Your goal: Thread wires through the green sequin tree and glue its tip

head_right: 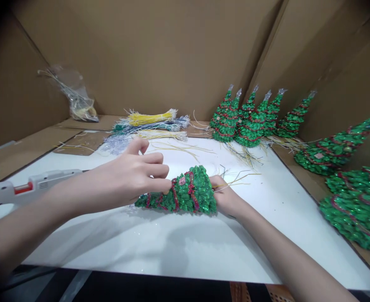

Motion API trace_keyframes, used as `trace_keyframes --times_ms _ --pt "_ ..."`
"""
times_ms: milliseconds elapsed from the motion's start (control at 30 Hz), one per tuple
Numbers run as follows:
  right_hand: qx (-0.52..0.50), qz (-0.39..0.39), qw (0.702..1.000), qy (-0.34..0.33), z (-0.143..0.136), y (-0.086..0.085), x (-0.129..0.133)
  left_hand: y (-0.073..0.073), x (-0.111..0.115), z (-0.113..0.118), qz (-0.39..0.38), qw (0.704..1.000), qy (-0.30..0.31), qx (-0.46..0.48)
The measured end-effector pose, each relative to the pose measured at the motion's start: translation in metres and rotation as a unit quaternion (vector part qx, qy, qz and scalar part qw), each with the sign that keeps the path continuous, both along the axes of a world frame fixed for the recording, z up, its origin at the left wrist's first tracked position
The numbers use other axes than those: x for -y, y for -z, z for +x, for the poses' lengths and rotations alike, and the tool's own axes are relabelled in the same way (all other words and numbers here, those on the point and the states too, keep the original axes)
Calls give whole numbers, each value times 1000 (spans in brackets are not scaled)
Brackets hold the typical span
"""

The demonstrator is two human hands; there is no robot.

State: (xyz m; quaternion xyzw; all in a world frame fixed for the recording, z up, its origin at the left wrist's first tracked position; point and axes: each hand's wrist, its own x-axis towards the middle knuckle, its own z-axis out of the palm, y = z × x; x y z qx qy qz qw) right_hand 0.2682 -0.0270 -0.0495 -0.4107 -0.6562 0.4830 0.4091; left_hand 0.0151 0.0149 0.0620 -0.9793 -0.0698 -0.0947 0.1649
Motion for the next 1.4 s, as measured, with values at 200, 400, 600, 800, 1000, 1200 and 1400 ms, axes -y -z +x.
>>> trace_keyframes --times_ms 200,400,600,800,1000,1200,1400 --pt "-2 -12 1000 4 2 4 0 2 2 2 -8 1000 5 10" --pt "6 2 1000 3 -1 -1 -1 3 2 6 -18 1000 10 7" --pt "19 4 1000 10 1 2 0 4 4 8 -26 1000 5 12" --pt "19 -2 1000 6 0 1 1 4 7 9 -19 1000 2 20" --pt "32 -2 999 20 1 0 0 4 7 11 -15 1000 -5 9" --pt "32 10 999 25 -3 -4 1 4 9 13 -9 1000 4 15" --pt "24 16 999 29 -4 -6 2 2 2 3 -47 998 -17 25"
